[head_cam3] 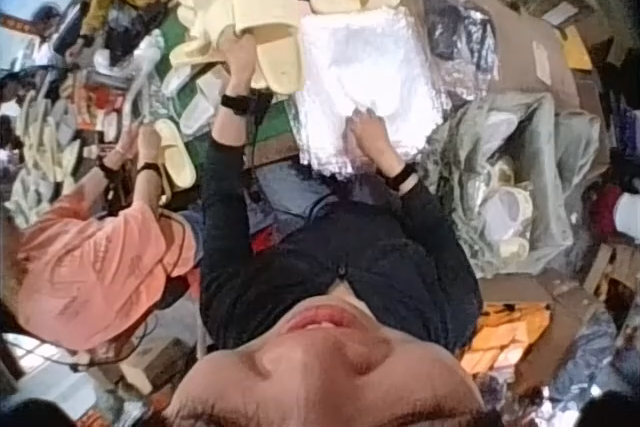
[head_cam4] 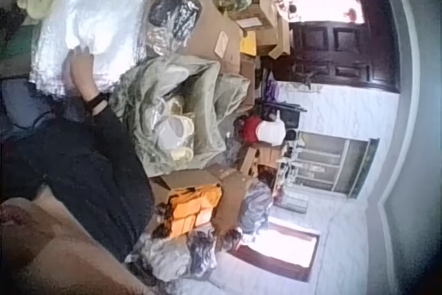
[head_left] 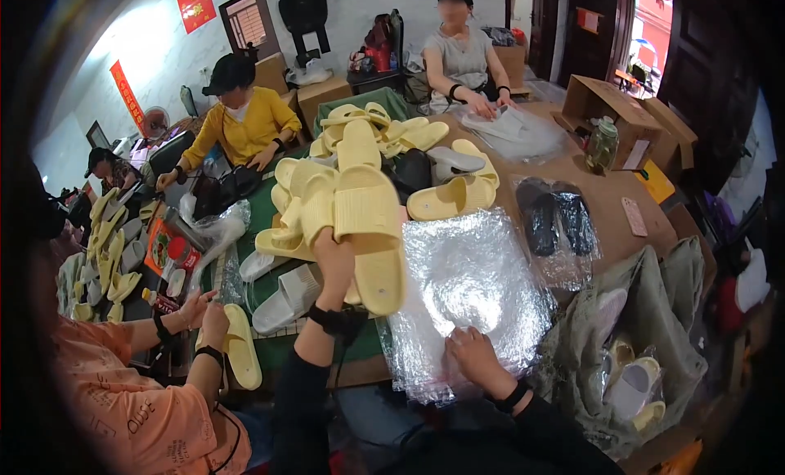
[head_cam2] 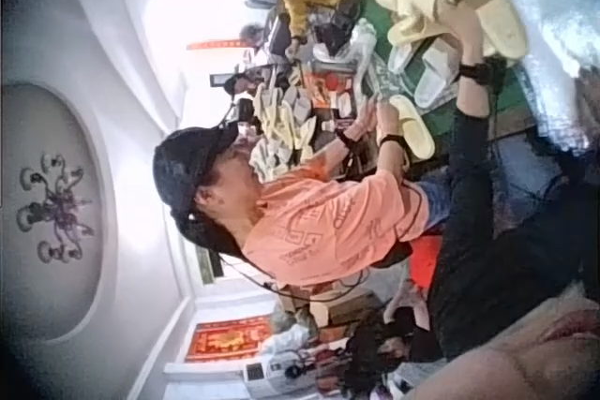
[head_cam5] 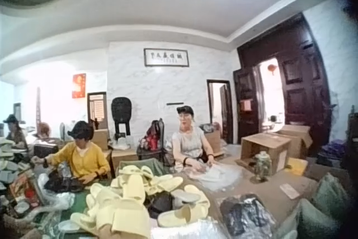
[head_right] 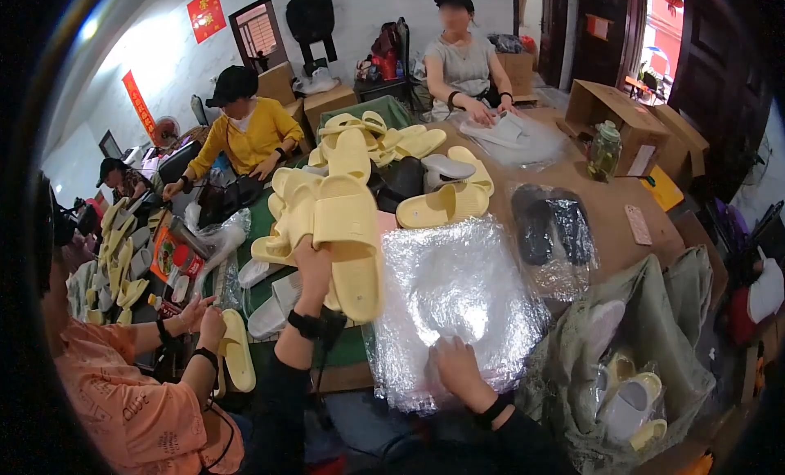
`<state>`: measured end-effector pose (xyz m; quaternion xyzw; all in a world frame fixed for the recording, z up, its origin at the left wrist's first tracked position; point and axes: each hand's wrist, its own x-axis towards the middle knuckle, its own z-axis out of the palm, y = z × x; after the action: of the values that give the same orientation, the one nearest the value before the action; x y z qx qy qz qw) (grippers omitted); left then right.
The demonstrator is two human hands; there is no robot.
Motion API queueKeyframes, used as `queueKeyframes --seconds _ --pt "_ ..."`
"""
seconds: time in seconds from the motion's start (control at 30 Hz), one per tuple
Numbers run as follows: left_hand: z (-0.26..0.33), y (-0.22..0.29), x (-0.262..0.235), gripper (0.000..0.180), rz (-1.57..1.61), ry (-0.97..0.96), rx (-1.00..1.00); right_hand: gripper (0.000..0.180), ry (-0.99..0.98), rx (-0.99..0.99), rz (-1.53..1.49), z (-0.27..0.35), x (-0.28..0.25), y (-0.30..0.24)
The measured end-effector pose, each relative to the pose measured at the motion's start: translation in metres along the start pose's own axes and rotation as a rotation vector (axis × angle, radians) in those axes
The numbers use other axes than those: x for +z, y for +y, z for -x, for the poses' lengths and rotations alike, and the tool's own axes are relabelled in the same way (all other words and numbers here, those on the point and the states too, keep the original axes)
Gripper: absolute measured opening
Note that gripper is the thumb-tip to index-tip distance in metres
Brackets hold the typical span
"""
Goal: Organizing, pairing, and packing sandals into bags and boxes in a manufacturing facility.
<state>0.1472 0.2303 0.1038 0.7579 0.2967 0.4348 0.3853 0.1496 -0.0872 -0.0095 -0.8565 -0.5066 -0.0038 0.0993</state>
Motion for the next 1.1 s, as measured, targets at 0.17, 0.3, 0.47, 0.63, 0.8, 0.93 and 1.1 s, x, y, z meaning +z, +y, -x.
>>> queueKeyframes --seconds 0.17,0.3,0.47,0.63,0.8,0.93,1.1 --pt "0.062 0.081 0.007 0.011 0.058 -0.222 -0.105 0.032 0.032 0.017 -0.078 -0.007 0.005 0.001" --pt "0.078 0.071 0.052 0.012 0.085 -0.238 0.003 0.027 0.143 0.029 -0.150 -0.006 0.017 0.002" --pt "0.097 0.037 0.094 0.049 0.333 -0.574 -0.303 0.028 0.116 0.026 0.066 -0.005 0.010 -0.012" --pt "0.193 0.033 0.056 0.055 -0.164 -0.618 0.509 0.027 0.134 0.048 0.122 0.006 0.021 0.000" --pt "0.246 0.021 0.004 0.032 -0.341 -0.792 0.335 0.022 -0.070 0.013 -0.248 -0.013 -0.015 0.019" --pt "0.272 -0.002 -0.008 0.043 -0.490 -0.656 0.605 0.027 0.277 0.163 -0.505 -0.043 -0.066 0.042" --pt "0.269 -0.003 -0.002 0.046 -0.476 -0.682 0.588 0.045 -0.124 0.205 -0.571 -0.119 -0.050 0.080"
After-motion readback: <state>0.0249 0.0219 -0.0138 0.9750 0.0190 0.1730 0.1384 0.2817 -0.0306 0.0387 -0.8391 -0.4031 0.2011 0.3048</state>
